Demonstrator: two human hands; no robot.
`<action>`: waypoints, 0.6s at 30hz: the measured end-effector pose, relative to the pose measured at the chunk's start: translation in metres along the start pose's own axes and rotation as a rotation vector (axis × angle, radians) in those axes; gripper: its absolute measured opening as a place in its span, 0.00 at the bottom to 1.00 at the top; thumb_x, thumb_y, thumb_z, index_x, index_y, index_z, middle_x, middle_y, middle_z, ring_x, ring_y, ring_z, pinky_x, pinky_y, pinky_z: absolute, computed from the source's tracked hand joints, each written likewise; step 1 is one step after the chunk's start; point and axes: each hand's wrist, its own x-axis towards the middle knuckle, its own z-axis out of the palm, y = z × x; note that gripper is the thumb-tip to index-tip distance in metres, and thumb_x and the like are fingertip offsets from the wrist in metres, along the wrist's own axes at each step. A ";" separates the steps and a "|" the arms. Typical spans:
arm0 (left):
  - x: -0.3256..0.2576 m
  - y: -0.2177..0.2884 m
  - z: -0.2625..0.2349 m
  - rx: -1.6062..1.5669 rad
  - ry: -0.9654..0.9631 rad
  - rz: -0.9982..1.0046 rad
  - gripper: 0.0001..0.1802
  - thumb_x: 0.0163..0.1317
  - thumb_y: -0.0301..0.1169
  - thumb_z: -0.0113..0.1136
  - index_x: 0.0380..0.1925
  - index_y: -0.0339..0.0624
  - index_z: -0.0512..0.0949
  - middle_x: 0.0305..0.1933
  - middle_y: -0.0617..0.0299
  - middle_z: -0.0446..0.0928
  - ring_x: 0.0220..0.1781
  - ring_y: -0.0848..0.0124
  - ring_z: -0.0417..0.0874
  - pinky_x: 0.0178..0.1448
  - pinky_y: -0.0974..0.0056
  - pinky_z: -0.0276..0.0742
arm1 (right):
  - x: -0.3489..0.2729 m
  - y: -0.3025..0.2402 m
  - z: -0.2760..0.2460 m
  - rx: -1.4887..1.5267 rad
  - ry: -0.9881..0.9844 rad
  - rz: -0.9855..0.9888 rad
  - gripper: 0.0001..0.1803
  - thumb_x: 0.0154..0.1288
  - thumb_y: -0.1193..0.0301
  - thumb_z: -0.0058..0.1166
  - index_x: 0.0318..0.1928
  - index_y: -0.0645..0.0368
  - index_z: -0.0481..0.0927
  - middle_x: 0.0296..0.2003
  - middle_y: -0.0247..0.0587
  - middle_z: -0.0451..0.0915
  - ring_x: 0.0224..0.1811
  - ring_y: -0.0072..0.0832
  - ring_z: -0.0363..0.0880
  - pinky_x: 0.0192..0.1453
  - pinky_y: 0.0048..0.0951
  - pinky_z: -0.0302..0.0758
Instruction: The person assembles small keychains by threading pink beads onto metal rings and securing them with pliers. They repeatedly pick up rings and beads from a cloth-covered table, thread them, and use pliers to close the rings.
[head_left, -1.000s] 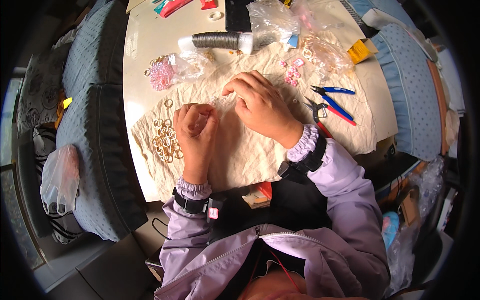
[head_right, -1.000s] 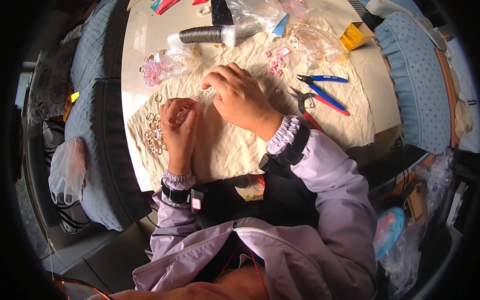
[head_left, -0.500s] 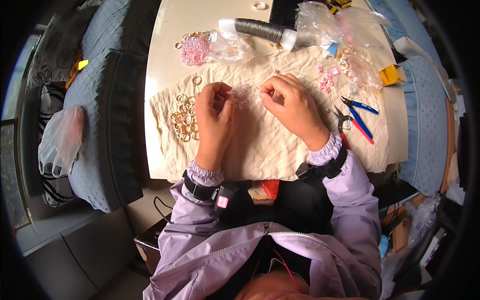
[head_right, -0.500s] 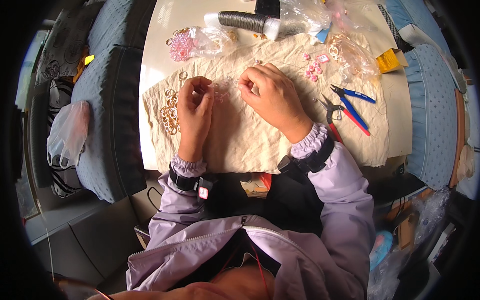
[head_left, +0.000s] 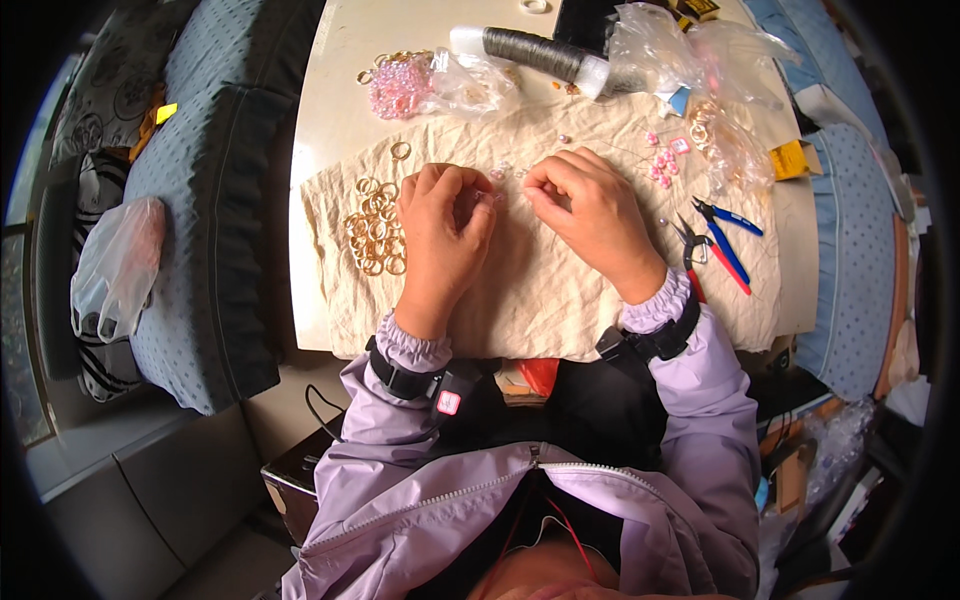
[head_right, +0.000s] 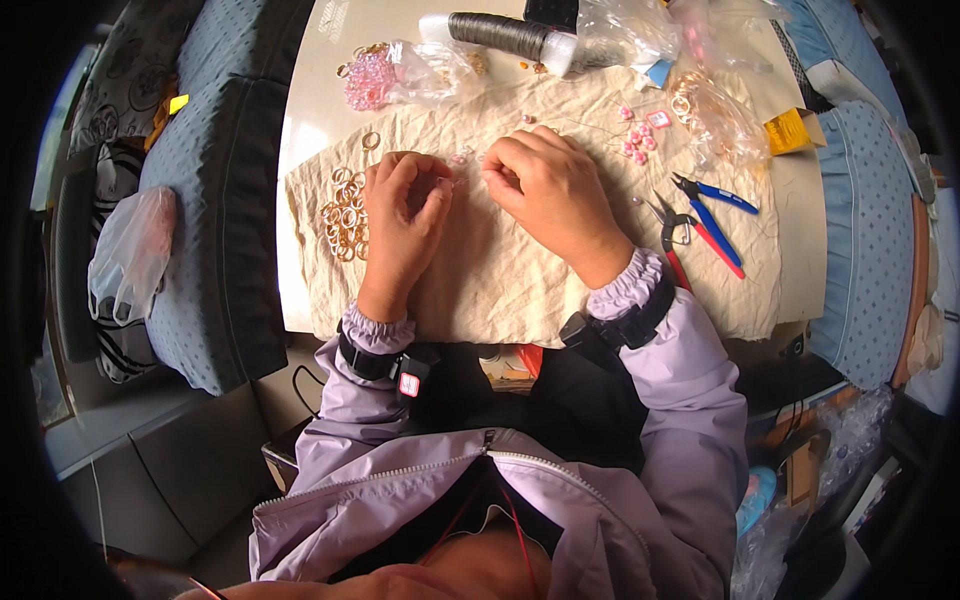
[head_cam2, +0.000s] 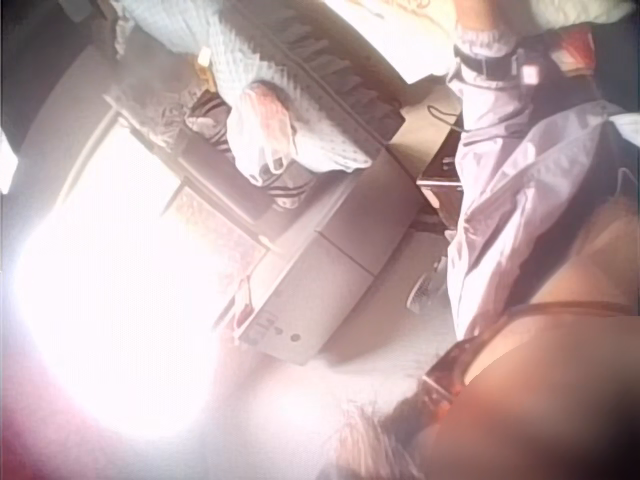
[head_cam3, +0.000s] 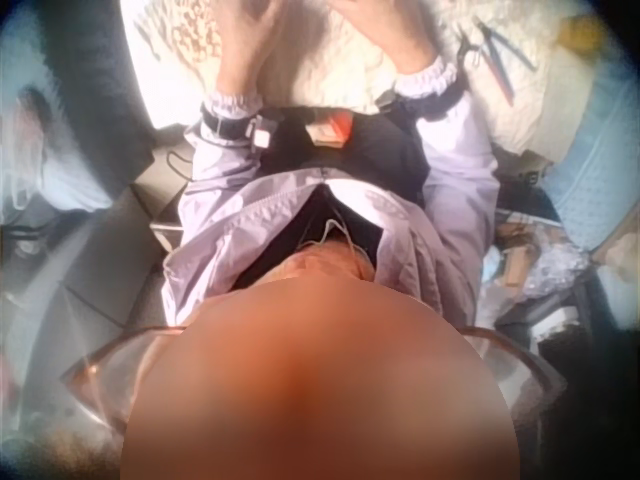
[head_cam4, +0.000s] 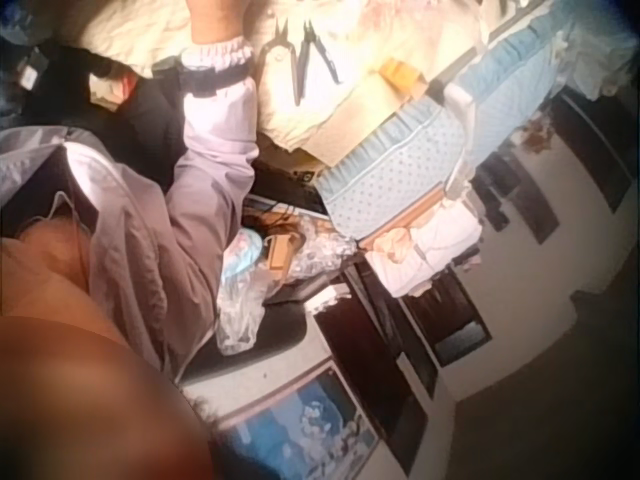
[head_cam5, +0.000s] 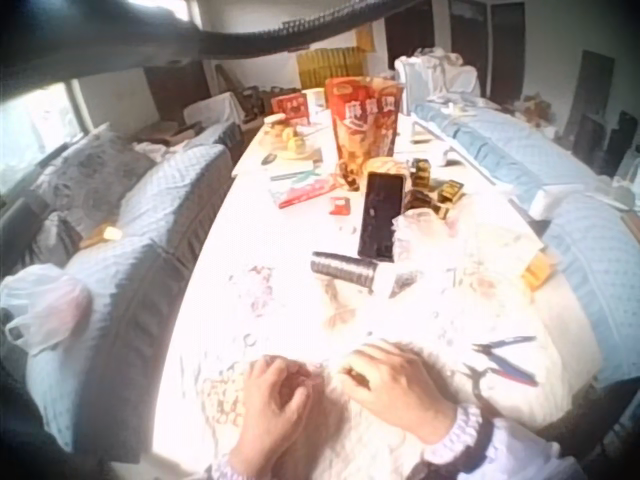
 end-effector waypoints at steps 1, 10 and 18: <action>-0.001 0.000 0.000 0.018 -0.008 0.005 0.09 0.59 0.30 0.70 0.40 0.45 0.86 0.46 0.57 0.81 0.54 0.54 0.76 0.67 0.51 0.67 | 0.000 0.000 0.000 -0.012 0.000 -0.003 0.06 0.67 0.72 0.68 0.36 0.55 0.82 0.32 0.34 0.83 0.41 0.37 0.84 0.50 0.40 0.81; -0.002 0.002 0.001 0.052 -0.033 -0.001 0.10 0.58 0.32 0.72 0.40 0.46 0.87 0.49 0.59 0.82 0.57 0.54 0.76 0.69 0.51 0.65 | -0.001 0.003 0.004 -0.033 0.024 -0.023 0.06 0.66 0.72 0.68 0.36 0.55 0.82 0.34 0.34 0.84 0.42 0.37 0.84 0.51 0.40 0.81; -0.002 0.002 0.001 0.111 -0.024 0.048 0.08 0.60 0.29 0.73 0.40 0.44 0.87 0.48 0.58 0.82 0.55 0.55 0.76 0.66 0.53 0.69 | -0.001 0.005 0.007 -0.028 0.041 -0.047 0.05 0.64 0.72 0.67 0.36 0.54 0.82 0.34 0.34 0.84 0.41 0.37 0.83 0.52 0.40 0.80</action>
